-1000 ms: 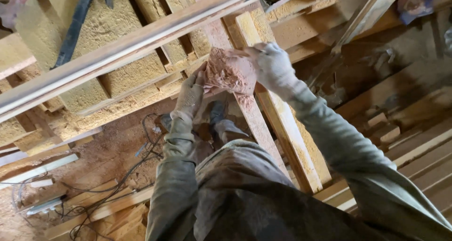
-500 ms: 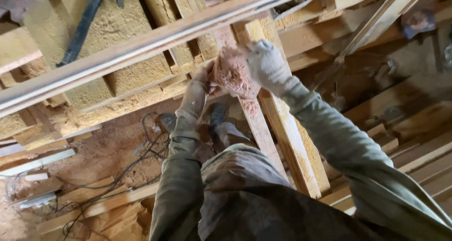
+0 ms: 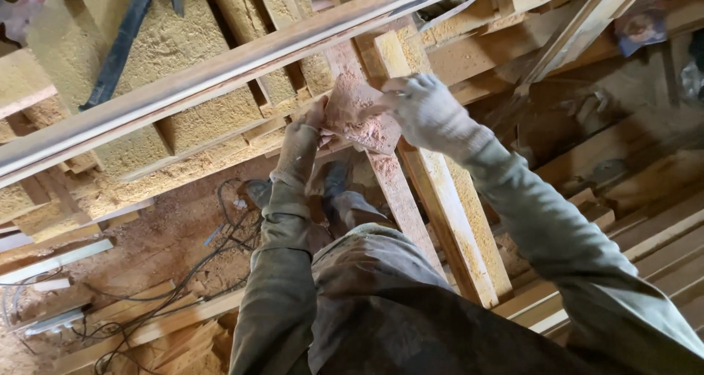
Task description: Applying and smoothing wood filler into a wooden joint using a small wooden block as an applicator
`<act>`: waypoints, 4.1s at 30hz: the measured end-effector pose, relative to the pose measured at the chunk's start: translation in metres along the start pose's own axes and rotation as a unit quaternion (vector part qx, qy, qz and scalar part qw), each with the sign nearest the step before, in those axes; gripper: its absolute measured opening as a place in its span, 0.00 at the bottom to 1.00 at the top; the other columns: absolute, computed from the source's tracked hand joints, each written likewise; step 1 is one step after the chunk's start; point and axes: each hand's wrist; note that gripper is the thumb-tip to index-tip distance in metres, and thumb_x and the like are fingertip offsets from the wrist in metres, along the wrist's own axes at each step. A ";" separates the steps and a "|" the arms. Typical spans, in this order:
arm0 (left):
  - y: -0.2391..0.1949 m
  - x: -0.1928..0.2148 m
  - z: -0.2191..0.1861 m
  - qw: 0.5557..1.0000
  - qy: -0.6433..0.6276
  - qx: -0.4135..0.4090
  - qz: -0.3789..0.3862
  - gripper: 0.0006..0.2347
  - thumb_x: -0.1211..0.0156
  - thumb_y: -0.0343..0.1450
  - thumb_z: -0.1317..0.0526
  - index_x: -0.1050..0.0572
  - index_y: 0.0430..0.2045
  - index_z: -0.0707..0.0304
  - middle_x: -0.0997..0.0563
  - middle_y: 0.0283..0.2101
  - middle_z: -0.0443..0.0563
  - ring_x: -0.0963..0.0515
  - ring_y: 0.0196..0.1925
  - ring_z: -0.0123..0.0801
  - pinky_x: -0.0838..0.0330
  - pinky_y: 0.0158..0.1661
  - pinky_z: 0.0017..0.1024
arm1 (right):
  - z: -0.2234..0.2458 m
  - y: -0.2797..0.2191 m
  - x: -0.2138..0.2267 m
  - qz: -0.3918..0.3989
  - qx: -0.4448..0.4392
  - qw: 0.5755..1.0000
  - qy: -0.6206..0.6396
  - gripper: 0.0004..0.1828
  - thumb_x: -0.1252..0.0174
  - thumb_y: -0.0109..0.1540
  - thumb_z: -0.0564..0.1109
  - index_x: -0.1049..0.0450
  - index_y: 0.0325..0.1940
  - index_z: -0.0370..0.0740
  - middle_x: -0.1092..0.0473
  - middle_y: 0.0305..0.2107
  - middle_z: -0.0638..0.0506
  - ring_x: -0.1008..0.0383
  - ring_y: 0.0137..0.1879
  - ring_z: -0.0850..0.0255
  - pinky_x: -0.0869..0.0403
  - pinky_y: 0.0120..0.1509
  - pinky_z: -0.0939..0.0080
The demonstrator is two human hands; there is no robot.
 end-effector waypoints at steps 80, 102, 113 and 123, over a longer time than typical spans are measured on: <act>-0.092 -0.040 -0.009 0.979 0.116 -0.118 -0.119 0.17 0.39 0.71 0.53 0.21 0.51 0.60 0.17 0.44 0.61 0.19 0.48 0.39 0.21 0.48 0.36 | 0.102 -0.064 0.058 0.034 -0.323 0.934 0.150 0.18 0.45 0.64 0.46 0.24 0.58 0.53 0.29 0.35 0.42 0.24 0.38 0.36 0.25 0.37 0.39; -0.063 0.005 0.056 0.993 0.083 -0.078 -0.034 0.21 0.34 0.72 0.58 0.27 0.60 0.61 0.17 0.40 0.55 0.15 0.40 0.28 0.21 0.44 0.21 | 0.048 -0.104 -0.071 -0.196 -0.270 0.929 0.160 0.20 0.42 0.65 0.42 0.24 0.61 0.43 0.32 0.46 0.41 0.23 0.44 0.37 0.23 0.43 0.44; -0.055 0.008 0.070 0.995 0.074 -0.065 -0.029 0.25 0.34 0.72 0.56 0.31 0.64 0.56 0.19 0.46 0.62 0.16 0.46 0.38 0.22 0.51 0.31 | 0.073 -0.117 -0.080 -0.203 -0.265 0.936 0.114 0.12 0.38 0.61 0.40 0.22 0.49 0.37 0.31 0.38 0.46 0.24 0.39 0.45 0.24 0.39 0.51; -0.064 0.004 0.069 0.994 0.094 -0.057 -0.024 0.26 0.34 0.71 0.53 0.31 0.64 0.58 0.18 0.46 0.58 0.17 0.44 0.32 0.21 0.49 0.26 | 0.135 -0.061 0.042 -0.190 -0.454 0.786 0.374 0.07 0.49 0.67 0.39 0.28 0.37 0.36 0.34 0.31 0.41 0.31 0.35 0.45 0.31 0.41 0.47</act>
Point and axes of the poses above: each hand's wrist, its own y-axis towards the middle knuckle, its own x-axis out of the back of the hand, z = x × y
